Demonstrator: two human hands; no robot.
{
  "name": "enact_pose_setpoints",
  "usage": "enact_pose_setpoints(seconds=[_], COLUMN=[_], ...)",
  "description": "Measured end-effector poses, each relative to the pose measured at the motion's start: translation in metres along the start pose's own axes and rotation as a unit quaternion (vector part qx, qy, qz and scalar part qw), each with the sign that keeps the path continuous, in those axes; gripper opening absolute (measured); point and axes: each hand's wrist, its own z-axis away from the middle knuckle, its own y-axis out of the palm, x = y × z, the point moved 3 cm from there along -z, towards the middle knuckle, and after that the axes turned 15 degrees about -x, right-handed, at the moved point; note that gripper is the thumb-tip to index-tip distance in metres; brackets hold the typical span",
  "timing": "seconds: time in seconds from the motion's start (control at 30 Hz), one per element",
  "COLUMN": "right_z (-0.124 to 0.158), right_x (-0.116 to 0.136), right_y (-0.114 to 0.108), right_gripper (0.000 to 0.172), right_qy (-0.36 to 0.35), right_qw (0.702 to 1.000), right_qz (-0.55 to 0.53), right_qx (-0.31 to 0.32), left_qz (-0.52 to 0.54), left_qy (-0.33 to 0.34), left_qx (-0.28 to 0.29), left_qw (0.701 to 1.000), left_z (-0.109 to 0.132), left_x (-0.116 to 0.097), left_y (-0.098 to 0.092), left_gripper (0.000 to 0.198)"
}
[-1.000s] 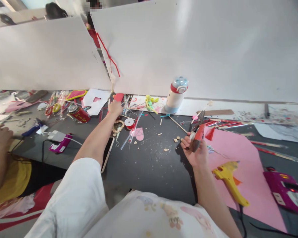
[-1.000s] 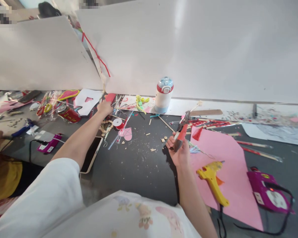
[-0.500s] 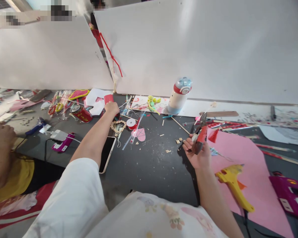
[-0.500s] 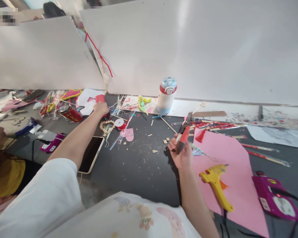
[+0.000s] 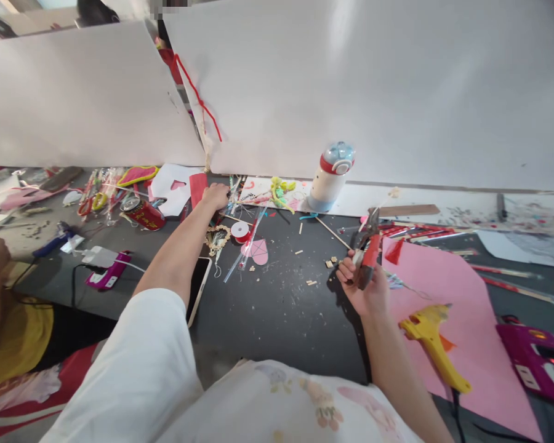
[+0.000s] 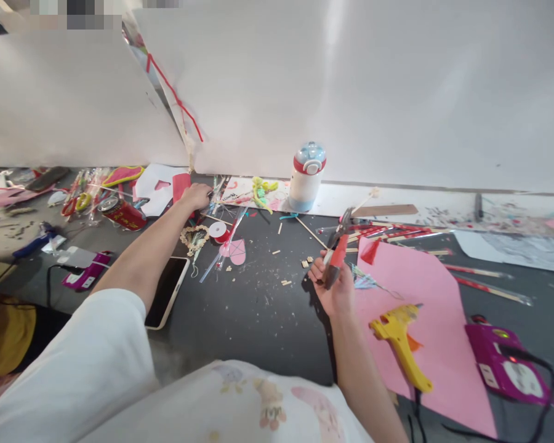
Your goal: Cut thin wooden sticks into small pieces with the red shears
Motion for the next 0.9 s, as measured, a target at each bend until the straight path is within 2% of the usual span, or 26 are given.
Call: enact_pose_setpoints(seconds=[0.33,0.6,0.9], right_z=[0.008,0.011,0.009], right_x=[0.002,0.005,0.004], right_y=[0.004,0.000,-0.002], right_gripper=[0.028,0.043,0.039], right_qy=[0.025,0.027,0.045], right_qw=[0.999,0.999,0.998], right_qz=[0.019,0.037,0.021], right_qx=[-0.023,-0.020,-0.026], left_qz=[0.021,0.021,0.008], left_qy=[0.031,0.037,0.133], left_qx=[0.003,0.004,-0.035], left_qw=[0.999,0.999,0.990], left_z=[-0.032,-0.048,-0.041], left_x=[0.009,-0.002,0.001], left_y=[0.012,0.027,0.017], left_gripper=[0.060,0.073,0.049])
